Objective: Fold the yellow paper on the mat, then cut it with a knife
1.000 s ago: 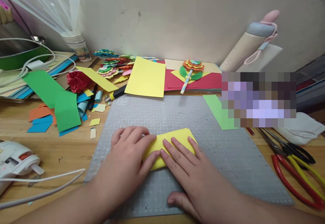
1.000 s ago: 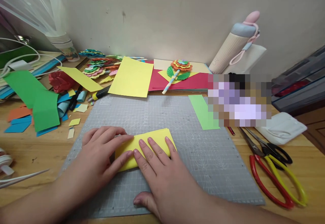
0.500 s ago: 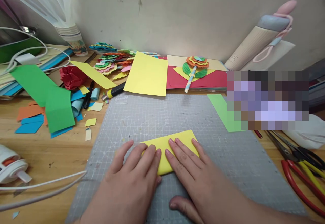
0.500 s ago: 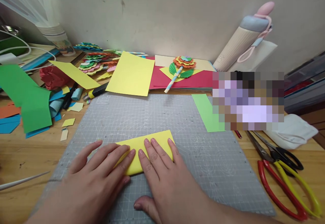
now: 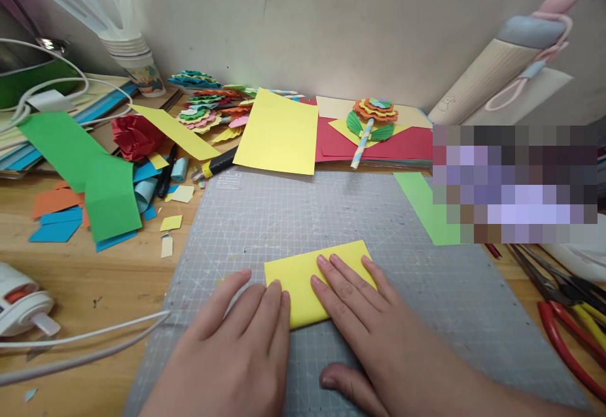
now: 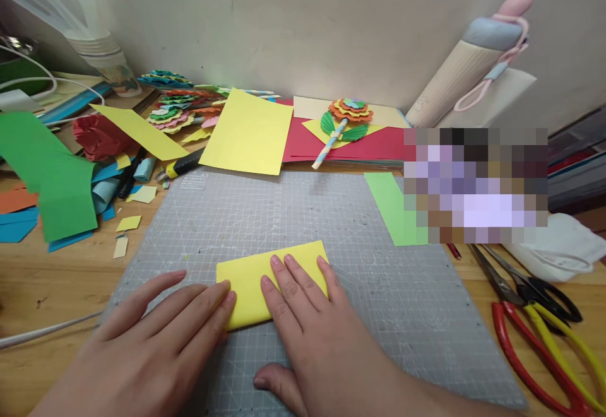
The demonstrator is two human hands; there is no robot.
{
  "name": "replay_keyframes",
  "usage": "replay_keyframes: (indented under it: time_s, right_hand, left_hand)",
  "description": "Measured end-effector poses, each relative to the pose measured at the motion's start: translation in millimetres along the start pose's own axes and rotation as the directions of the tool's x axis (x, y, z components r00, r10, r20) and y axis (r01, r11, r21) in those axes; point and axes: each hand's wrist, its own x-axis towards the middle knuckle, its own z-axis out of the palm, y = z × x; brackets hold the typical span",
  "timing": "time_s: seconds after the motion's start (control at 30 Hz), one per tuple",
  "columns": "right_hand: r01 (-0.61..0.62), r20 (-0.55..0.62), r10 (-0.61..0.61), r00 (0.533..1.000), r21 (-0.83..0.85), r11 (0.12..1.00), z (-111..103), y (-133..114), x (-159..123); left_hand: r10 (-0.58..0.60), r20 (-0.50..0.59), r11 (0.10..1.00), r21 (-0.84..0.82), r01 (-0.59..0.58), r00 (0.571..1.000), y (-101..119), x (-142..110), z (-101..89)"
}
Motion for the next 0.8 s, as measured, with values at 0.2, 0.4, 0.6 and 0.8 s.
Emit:
replay_keyframes:
  time_s: [0.2,0.4,0.6,0.8]
  right_hand:
    - [0.007,-0.002,-0.007,1.0,-0.008,1.0,0.2,0.7,-1.6]
    - [0.06,-0.042,-0.065,0.997,-0.128,0.99,-1.0,-3.0,2.5]
    - [0.062,-0.05,-0.07,0.996,-0.14,0.988,-2.1,-2.8,2.3]
    - [0.045,-0.03,-0.048,0.998,-0.107,0.993,-1.2,-1.6,2.7]
  left_hand:
    - [0.039,0.033,0.999,0.023,-0.04,0.999,-5.7,-1.9,-2.7]
    - [0.043,0.033,0.999,-0.023,-0.042,0.999,-3.1,-3.7,-2.5]
    - [0.068,0.055,0.997,-0.051,-0.065,0.996,-6.2,-2.3,-4.3]
    - [0.103,0.056,0.995,-0.02,-0.102,0.993,-10.0,-1.3,-4.1]
